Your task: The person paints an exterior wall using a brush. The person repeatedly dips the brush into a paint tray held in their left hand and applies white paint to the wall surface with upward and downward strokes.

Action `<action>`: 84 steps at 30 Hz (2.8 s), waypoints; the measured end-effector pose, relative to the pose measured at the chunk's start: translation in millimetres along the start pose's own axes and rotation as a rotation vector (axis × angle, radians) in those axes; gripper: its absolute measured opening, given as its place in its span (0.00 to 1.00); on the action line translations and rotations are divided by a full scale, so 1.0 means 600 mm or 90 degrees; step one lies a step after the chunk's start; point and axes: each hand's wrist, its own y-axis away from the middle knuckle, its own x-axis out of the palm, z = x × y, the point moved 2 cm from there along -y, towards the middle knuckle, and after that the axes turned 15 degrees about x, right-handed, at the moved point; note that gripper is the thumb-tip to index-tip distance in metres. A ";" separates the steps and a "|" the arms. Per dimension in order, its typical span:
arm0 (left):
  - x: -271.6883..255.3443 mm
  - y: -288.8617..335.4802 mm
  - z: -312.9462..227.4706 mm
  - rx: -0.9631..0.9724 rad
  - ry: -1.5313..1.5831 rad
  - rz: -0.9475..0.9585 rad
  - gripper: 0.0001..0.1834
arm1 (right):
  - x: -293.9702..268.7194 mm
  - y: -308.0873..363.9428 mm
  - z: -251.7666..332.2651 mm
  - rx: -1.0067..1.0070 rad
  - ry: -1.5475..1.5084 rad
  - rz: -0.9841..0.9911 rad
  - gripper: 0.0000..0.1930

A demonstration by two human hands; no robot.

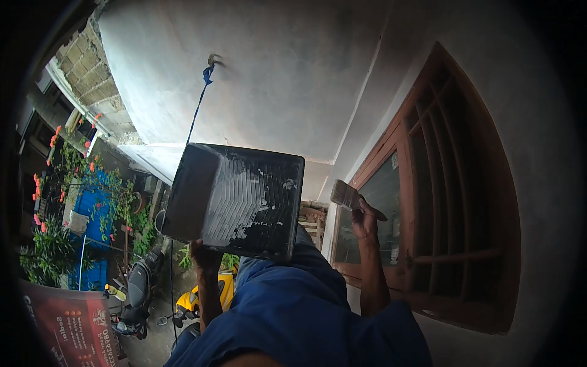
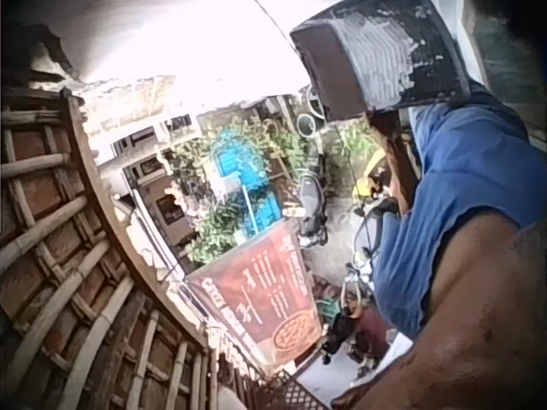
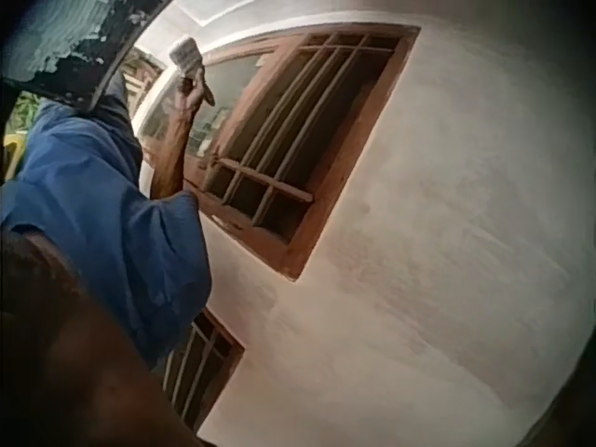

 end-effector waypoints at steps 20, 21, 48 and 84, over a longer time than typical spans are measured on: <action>0.033 -0.008 -0.039 -0.058 0.039 0.034 0.09 | 0.585 -0.016 -0.197 -0.310 1.016 0.214 0.12; 0.033 -0.012 -0.039 -0.069 0.038 0.025 0.09 | 0.604 -0.029 -0.220 -0.308 1.043 0.281 0.11; 0.046 -0.022 -0.060 -0.095 0.023 0.011 0.05 | 0.642 -0.116 -0.392 -0.345 1.206 0.673 0.07; -0.056 -0.022 -0.010 -0.021 0.091 -0.088 0.05 | 0.541 -0.102 -0.216 0.379 0.159 0.256 0.06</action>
